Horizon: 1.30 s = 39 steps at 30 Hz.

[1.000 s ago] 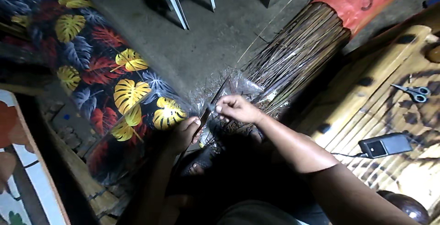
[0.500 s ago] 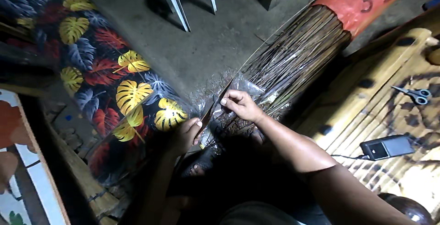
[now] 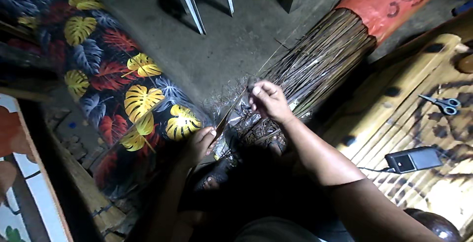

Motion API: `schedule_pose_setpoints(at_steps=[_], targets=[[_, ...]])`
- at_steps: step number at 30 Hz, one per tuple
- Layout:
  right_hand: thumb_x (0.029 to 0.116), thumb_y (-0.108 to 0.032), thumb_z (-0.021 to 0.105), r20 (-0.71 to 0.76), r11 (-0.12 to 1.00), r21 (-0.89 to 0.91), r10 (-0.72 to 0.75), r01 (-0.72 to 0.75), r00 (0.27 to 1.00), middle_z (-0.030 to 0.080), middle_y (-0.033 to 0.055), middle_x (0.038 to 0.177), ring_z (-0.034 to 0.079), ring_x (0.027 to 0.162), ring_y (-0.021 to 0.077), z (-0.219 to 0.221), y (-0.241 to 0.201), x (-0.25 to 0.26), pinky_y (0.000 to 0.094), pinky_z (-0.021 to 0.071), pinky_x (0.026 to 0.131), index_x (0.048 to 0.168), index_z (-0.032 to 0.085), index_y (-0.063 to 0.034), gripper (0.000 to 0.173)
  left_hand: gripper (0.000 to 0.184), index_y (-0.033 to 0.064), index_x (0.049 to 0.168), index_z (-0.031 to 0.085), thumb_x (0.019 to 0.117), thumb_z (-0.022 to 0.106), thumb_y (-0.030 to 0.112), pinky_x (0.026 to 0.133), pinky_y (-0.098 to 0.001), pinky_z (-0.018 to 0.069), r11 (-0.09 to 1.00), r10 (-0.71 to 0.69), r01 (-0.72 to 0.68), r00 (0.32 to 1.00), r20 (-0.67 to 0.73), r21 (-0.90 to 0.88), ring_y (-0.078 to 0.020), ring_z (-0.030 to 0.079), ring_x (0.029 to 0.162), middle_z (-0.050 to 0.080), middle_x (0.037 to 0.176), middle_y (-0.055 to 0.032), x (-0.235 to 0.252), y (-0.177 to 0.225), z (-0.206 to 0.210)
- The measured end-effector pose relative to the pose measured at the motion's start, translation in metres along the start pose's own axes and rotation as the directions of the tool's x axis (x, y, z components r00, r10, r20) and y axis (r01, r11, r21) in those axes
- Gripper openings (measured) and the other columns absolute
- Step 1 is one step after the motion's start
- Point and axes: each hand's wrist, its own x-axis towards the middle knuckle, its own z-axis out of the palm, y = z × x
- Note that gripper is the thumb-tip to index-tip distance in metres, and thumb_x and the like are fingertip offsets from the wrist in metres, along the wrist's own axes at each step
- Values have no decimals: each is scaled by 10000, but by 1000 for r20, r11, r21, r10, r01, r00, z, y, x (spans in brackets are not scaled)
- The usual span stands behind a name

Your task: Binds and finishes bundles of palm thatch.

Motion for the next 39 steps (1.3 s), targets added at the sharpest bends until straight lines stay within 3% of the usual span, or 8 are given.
schedule_pose_setpoints(at_steps=[2,5,8,12,17,23,27,39], targets=[[1056,-227,521,140,994,-19,113,-112,984,664,64,708,589,508,116,17,1,-13,257,518,458,1069,643,-29,233,295,118,929,585,1070,350,227,472,-173,384,1000,2,-2,1000,18,-29,-28,443,508,487,660,63,1,1,2],[1059,-203,526,380,981,-14,187,-196,906,661,49,703,594,549,91,32,11,-19,248,514,512,1049,659,8,250,306,135,921,574,1062,317,221,453,-150,365,990,5,10,994,109,-139,-5,416,485,455,632,88,3,1,-1],[1051,-166,541,423,985,-16,160,-170,892,660,39,713,588,568,70,32,12,-18,223,502,527,1008,672,15,228,317,153,916,561,1053,281,212,440,-147,358,974,-2,54,973,231,-219,-3,404,470,425,614,94,3,-1,-6],[1040,-168,560,370,990,-43,140,-133,919,664,53,738,605,587,95,25,9,-17,247,532,543,1022,681,12,218,311,164,903,554,1048,284,219,438,-143,349,962,-3,80,960,280,-263,2,397,472,418,618,98,5,-2,-7],[1042,-190,555,323,991,-64,132,-117,937,669,66,741,606,572,109,22,7,-15,255,533,525,1028,679,3,230,315,153,924,555,1073,290,235,456,-145,369,976,42,6,976,214,-219,-3,417,488,440,636,96,5,-1,-5],[1037,-163,569,219,979,-190,-35,78,975,675,48,800,628,624,94,16,3,-13,263,573,571,1045,682,-4,196,289,171,911,546,1023,282,209,420,-143,346,941,-56,173,927,371,-291,0,394,460,427,633,95,2,-3,-12],[1041,-134,560,139,997,-49,-54,61,989,694,27,844,659,684,112,3,4,-3,301,595,626,1061,670,-16,162,296,176,891,544,1018,277,196,408,-142,334,922,-66,212,910,409,-324,-1,383,448,412,617,95,0,-4,-12],[1081,-213,478,-94,982,188,-11,29,995,684,15,784,650,623,121,-13,0,5,290,586,586,1209,641,-100,235,275,181,884,532,1000,282,184,403,-142,338,864,-56,293,863,502,-408,-4,387,442,425,628,88,1,-10,-17]])
